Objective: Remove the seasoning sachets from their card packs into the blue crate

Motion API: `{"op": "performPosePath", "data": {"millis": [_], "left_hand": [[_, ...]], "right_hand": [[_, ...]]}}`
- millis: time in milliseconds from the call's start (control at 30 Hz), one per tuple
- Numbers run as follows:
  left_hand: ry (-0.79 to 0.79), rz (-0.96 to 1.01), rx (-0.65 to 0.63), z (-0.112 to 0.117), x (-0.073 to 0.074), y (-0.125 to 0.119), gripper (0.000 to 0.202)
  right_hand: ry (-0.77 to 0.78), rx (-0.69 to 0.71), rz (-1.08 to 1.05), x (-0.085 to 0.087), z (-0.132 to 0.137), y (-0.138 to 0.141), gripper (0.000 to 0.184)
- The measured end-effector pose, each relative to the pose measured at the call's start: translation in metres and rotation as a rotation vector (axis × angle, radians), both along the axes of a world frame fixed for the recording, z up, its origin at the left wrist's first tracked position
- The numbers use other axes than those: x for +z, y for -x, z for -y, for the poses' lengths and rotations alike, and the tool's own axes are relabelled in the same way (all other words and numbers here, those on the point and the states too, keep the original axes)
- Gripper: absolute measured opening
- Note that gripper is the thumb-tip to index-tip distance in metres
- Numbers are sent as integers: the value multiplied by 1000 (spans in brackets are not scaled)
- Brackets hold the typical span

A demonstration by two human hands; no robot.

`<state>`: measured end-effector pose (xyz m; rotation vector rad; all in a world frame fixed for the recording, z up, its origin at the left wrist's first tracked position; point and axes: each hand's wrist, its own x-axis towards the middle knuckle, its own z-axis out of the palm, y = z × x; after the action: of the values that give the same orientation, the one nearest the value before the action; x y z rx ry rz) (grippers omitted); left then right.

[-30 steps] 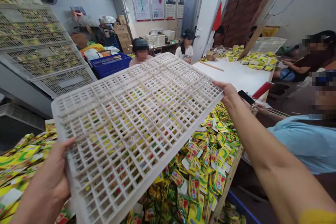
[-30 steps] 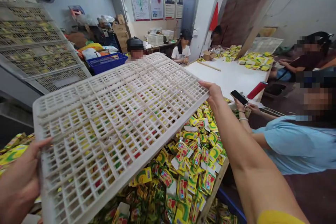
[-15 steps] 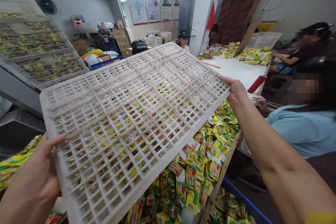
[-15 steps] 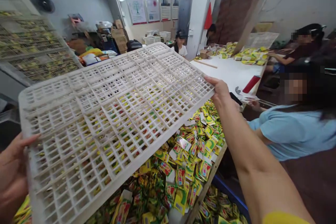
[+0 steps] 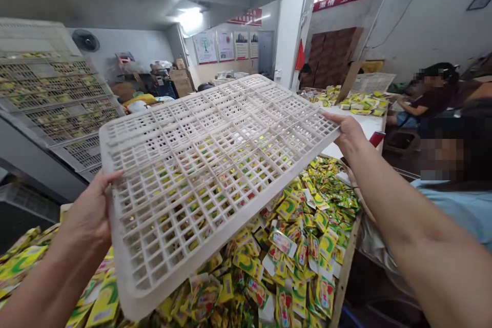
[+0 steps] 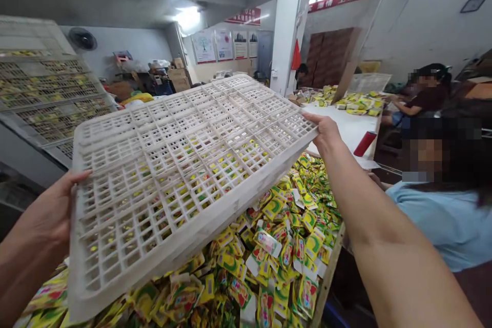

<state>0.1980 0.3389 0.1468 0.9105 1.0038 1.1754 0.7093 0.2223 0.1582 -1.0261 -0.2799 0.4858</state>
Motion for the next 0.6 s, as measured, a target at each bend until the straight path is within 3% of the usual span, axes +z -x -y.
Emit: {"op": "performPosePath", "data": {"millis": [200,367,500,600], "left_hand": [[-37,137,-94,-40,23,-45,35],[-141,200,-128,-55,30,-77,31],[-146,196,-122,-52,32,-81,31],[-122,140,-109,-46,30,-66,34]], "right_hand": [[-38,-72,56,34,-2,-37,13],[-120,-130,147,57,12,-60,16],[-175,-93,169,50,21,-59,18],[-141,-94,109,34,19,-46,18]]}}
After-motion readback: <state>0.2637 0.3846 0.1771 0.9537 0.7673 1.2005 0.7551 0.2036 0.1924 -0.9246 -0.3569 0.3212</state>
